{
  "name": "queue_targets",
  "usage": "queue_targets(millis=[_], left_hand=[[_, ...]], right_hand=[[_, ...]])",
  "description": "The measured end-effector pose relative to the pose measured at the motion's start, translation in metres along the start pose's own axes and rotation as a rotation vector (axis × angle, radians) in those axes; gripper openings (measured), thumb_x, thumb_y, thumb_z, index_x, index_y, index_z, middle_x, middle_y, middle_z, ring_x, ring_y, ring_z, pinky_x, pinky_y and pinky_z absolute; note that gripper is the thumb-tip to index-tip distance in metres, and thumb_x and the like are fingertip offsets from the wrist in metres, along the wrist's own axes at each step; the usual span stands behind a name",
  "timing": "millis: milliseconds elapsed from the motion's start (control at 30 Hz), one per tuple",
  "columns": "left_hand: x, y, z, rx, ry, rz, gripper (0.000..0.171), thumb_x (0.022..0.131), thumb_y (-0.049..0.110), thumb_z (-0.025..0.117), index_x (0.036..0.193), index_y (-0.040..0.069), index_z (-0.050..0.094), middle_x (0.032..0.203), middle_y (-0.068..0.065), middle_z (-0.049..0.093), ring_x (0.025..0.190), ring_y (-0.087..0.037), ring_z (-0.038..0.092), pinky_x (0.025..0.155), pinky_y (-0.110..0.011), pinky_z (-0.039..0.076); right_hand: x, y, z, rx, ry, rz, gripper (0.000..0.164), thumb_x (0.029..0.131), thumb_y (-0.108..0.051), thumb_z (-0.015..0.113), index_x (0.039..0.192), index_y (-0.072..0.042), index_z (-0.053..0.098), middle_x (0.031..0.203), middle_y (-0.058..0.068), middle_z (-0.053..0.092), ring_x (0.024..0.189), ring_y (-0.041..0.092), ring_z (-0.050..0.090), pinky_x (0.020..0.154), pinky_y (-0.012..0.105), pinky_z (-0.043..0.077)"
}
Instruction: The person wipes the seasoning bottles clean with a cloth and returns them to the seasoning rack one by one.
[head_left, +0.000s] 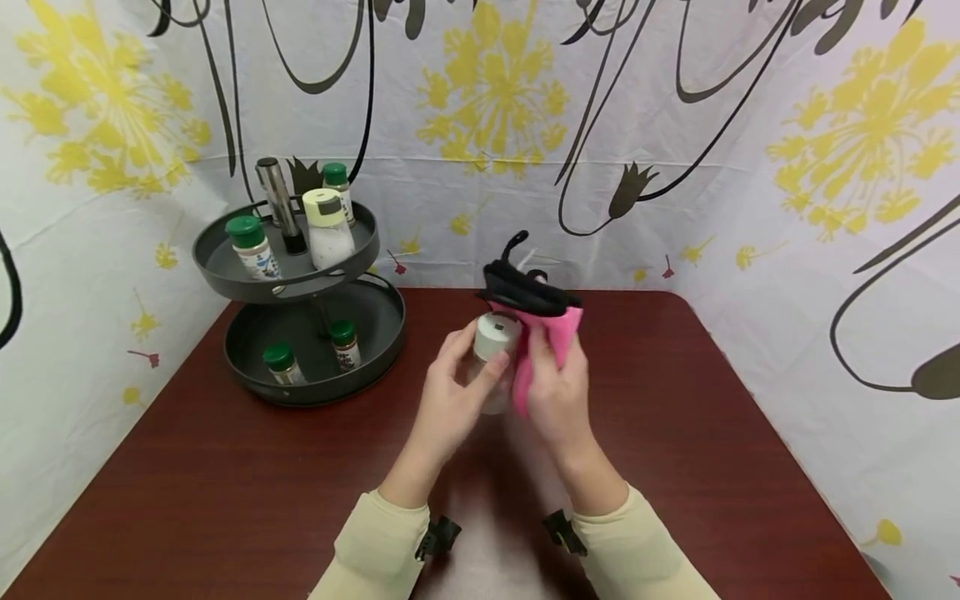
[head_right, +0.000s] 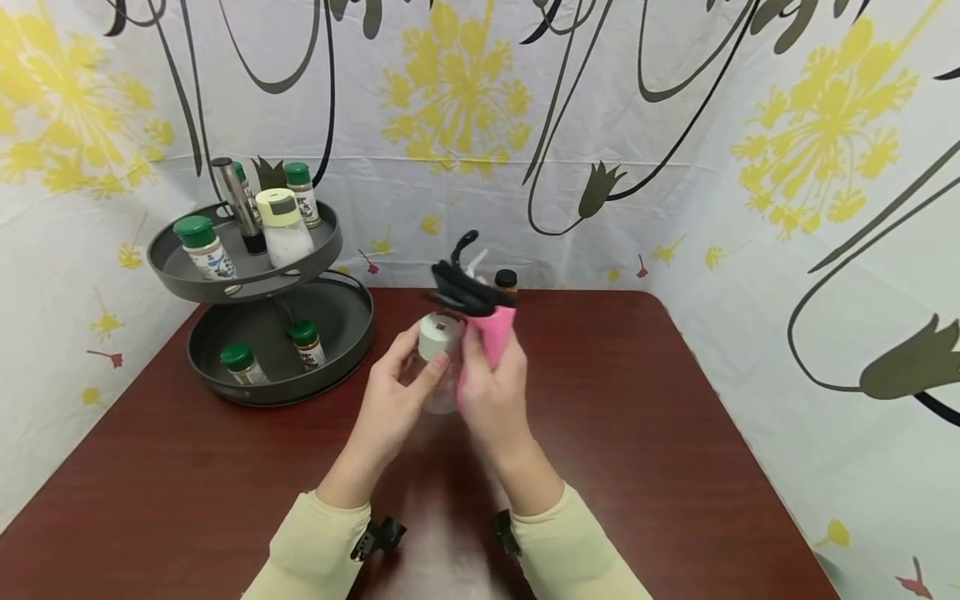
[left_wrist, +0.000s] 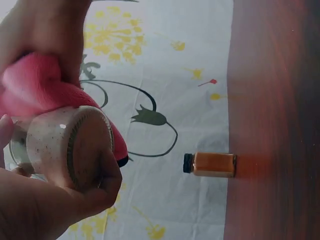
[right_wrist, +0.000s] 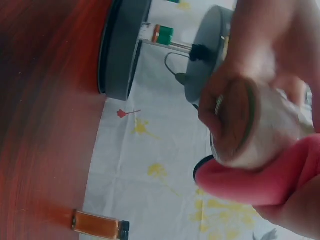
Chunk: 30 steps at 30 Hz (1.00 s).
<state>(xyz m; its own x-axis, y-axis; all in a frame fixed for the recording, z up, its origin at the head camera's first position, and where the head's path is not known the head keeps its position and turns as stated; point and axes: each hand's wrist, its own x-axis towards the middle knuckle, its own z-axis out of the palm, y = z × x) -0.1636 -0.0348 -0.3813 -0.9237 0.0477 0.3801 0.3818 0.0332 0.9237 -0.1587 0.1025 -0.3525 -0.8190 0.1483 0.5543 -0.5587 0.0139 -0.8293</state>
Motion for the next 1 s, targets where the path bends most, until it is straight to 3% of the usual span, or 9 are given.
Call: queue_targets(millis=[100,233,333,400,633,800,900,967,1000], left_hand=[[-0.001,0.001,0.003,0.031,0.007,0.047,0.057,0.101,0.017,0.075,0.155,0.017,0.056,0.134,-0.010,0.060,0.124,-0.020,0.058,0.105,-0.036,0.053],[-0.001,0.003,0.005,0.035,0.035,0.087,0.056,0.102,0.015,0.073,0.155,0.012,0.055,0.137,-0.012,0.060,0.126,-0.021,0.059,0.108,-0.043,0.054],[0.000,0.004,0.005,0.019,0.037,0.085,0.057,0.103,0.014,0.071,0.157,0.010,0.053,0.138,-0.014,0.060,0.127,-0.024,0.060,0.110,-0.050,0.054],[0.000,0.005,0.005,0.004,0.036,0.073,0.058,0.103,0.014,0.070,0.158,0.010,0.052,0.137,-0.014,0.061,0.128,-0.024,0.060,0.110,-0.049,0.054],[0.002,0.006,0.009,-0.082,0.047,0.039,0.058,0.104,0.014,0.069,0.159,0.012,0.050,0.143,-0.015,0.061,0.134,-0.028,0.060,0.120,-0.052,0.046],[0.005,0.009,0.010,-0.181,0.074,-0.020,0.055,0.106,0.016,0.067,0.158,0.013,0.050,0.153,-0.012,0.060,0.136,-0.028,0.061,0.118,-0.050,0.049],[0.008,0.012,0.009,-0.253,0.118,-0.073,0.053,0.108,0.020,0.064,0.159,0.013,0.050,0.155,-0.011,0.058,0.138,-0.027,0.059,0.118,-0.046,0.049],[0.011,0.015,0.006,-0.311,0.164,-0.106,0.051,0.110,0.023,0.060,0.159,0.014,0.049,0.153,-0.011,0.058,0.136,-0.024,0.058,0.117,-0.042,0.049],[0.012,0.016,0.004,-0.335,0.190,-0.116,0.049,0.111,0.025,0.057,0.158,0.013,0.049,0.150,-0.011,0.060,0.133,-0.023,0.059,0.115,-0.039,0.050]], right_hand=[[-0.003,0.004,0.007,-0.066,-0.089,-0.134,0.049,0.111,-0.005,0.048,0.160,-0.003,0.045,0.164,0.010,0.051,0.154,0.018,0.045,0.127,0.025,0.035],[-0.010,0.011,0.009,-0.151,-0.083,-0.157,0.041,0.110,-0.006,0.051,0.152,-0.003,0.053,0.132,0.016,0.066,0.113,0.015,0.061,0.100,0.020,0.050],[-0.015,0.015,0.006,-0.229,-0.084,-0.143,0.035,0.110,-0.009,0.054,0.144,-0.002,0.057,0.105,0.016,0.060,0.089,0.016,0.054,0.081,0.022,0.049],[-0.018,0.018,0.004,-0.280,-0.094,-0.133,0.035,0.110,-0.011,0.055,0.143,-0.003,0.057,0.101,0.015,0.057,0.086,0.017,0.054,0.078,0.025,0.049],[-0.023,0.026,-0.002,-0.414,-0.114,-0.175,0.041,0.109,-0.016,0.060,0.147,-0.004,0.054,0.124,0.013,0.063,0.107,0.019,0.062,0.091,0.037,0.056],[-0.025,0.027,-0.010,-0.500,-0.142,-0.248,0.040,0.106,-0.013,0.063,0.142,0.002,0.054,0.117,0.016,0.064,0.102,0.022,0.065,0.087,0.042,0.060],[-0.024,0.025,-0.017,-0.544,-0.212,-0.258,0.036,0.105,-0.013,0.064,0.136,0.003,0.057,0.113,0.014,0.065,0.100,0.022,0.066,0.087,0.043,0.062],[-0.019,0.022,-0.026,-0.570,-0.287,-0.217,0.024,0.105,-0.015,0.064,0.124,0.000,0.062,0.099,0.010,0.064,0.089,0.019,0.064,0.080,0.039,0.061],[-0.015,0.019,-0.031,-0.564,-0.329,-0.145,0.017,0.107,-0.017,0.062,0.114,-0.001,0.063,0.090,0.008,0.061,0.080,0.018,0.061,0.073,0.037,0.059]])
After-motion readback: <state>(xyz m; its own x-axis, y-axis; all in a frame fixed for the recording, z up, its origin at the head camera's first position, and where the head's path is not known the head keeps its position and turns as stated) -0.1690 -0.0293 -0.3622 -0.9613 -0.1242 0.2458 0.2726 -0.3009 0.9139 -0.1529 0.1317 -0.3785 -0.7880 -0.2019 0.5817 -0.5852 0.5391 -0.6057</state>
